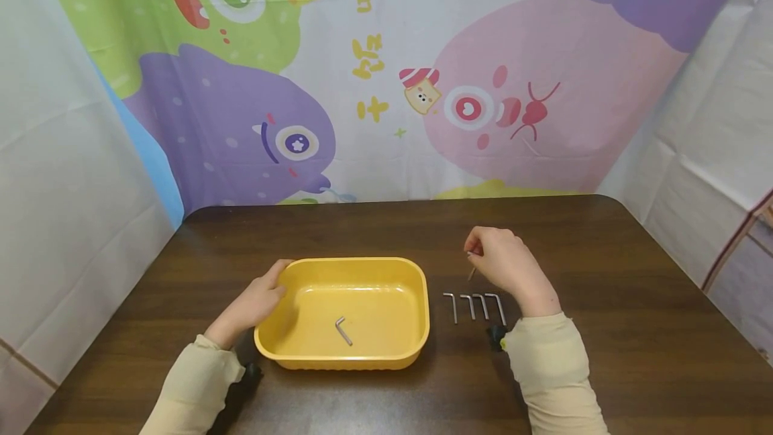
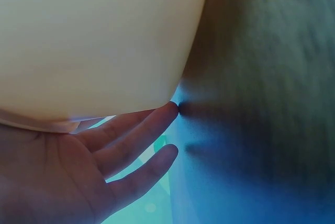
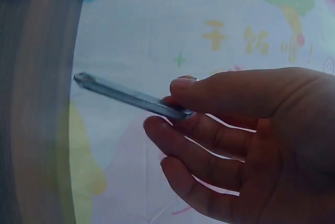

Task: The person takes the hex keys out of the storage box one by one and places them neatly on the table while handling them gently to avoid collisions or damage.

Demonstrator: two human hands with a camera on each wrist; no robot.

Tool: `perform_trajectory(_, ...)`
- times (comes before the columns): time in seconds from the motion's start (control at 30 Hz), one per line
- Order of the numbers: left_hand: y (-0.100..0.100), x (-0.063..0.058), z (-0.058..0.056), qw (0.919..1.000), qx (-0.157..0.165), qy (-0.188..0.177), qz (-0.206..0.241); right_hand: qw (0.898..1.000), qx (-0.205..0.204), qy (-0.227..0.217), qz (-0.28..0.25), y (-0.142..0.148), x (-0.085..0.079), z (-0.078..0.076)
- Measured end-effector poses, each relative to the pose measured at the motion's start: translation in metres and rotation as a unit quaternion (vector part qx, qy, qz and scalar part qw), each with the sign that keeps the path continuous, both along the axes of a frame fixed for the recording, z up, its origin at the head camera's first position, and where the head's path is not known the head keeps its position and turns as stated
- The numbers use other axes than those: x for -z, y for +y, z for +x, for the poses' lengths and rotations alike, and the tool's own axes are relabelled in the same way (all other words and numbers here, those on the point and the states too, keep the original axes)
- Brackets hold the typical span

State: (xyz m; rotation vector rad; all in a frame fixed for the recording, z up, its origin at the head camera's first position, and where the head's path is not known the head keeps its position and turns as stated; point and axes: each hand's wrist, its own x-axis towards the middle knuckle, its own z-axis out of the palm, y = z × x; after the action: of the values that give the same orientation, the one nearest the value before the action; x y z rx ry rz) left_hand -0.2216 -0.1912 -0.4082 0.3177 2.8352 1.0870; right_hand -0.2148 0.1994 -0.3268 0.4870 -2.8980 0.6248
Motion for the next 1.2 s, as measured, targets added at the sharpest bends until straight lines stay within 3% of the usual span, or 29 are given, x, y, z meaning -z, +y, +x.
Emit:
perform_trajectory(0.27,-0.001,0.002,0.000,1.0000,-0.001,-0.005,0.000,0.999,0.009,-0.035,0.024,0.016,0.006,-0.004)
perform_trajectory(0.63,-0.001,0.002,0.000,1.0000,-0.003,-0.004,0.002,0.985,-0.001,-0.161,0.054,0.028,0.019,-0.004)
perform_trajectory(0.87,-0.001,0.002,0.001,1.0000,-0.005,-0.008,-0.001,0.979,0.010,-0.195,0.067,0.034,0.032,-0.009)
perform_trajectory(1.03,-0.001,0.001,0.001,1.0000,-0.006,-0.007,0.000,0.970,0.039,-0.229,0.067,0.036,0.039,-0.010)
perform_trajectory(1.2,-0.001,0.001,0.001,1.0000,-0.006,-0.006,-0.001,0.970,0.047,-0.228,0.067,0.039,0.046,-0.013)
